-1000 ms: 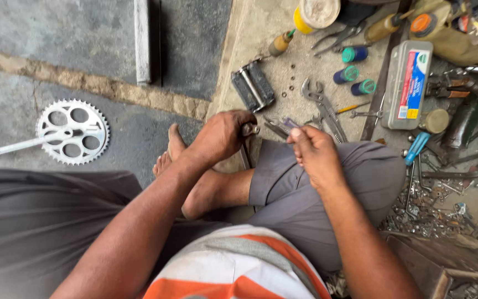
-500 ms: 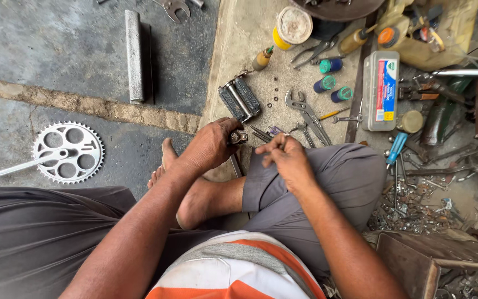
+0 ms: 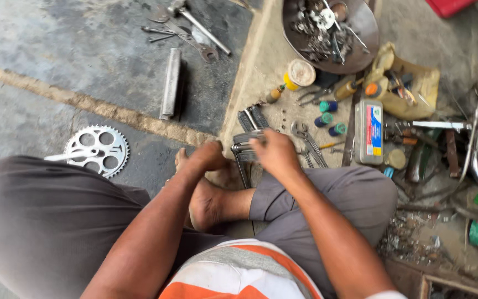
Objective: The person sits on the floor and uses a screwdriver and wrench to disassemble and reassemble a small mechanical component. They remove a screw, separate parts, and then reattach them, tightening the screw back into place.
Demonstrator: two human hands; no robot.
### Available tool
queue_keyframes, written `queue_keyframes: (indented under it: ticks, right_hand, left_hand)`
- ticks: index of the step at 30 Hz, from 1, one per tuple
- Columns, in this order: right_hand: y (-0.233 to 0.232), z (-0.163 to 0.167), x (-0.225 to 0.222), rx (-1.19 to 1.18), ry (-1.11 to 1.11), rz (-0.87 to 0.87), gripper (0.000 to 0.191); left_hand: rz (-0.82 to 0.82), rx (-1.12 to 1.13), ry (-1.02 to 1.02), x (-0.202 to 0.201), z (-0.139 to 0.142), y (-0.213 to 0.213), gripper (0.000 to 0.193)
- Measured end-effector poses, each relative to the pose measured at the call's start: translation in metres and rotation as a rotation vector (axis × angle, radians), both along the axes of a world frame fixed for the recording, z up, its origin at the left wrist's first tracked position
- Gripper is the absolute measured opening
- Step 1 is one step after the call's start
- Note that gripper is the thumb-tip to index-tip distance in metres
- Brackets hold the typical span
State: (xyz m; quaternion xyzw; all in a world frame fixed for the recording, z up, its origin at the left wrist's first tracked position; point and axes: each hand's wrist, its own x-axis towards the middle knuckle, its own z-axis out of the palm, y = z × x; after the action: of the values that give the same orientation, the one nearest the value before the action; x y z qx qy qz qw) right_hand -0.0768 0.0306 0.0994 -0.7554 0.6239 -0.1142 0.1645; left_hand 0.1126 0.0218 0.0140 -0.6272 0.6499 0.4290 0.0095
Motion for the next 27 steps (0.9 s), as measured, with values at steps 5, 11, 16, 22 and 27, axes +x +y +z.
queue_keyframes:
  ticks: [5, 11, 16, 22, 27]
  right_hand:
    - [0.023, 0.018, -0.024, 0.156, -0.701, -0.47, 0.026]
    - [0.038, 0.053, -0.059, 0.187, -1.117, -0.31, 0.028]
    - [0.044, 0.066, -0.076, 0.091, -0.903, -0.228, 0.047]
    - [0.037, 0.061, -0.088, 0.232, -1.066, -0.297, 0.035]
    - [0.035, 0.044, -0.093, 0.148, -1.059, -0.261, 0.041]
  left_hand:
    - [0.161, -0.219, 0.646, -0.023, 0.009, 0.026, 0.071]
    - [0.294, -0.459, 0.709, -0.048, 0.035, 0.026, 0.017]
    - [0.22, -0.549, 0.618, -0.049, 0.071, 0.029, 0.018]
    - [0.244, -0.485, 0.551, -0.058, 0.084, 0.03, 0.018]
    - [0.211, -0.442, 0.535, -0.06, 0.079, 0.024, 0.023]
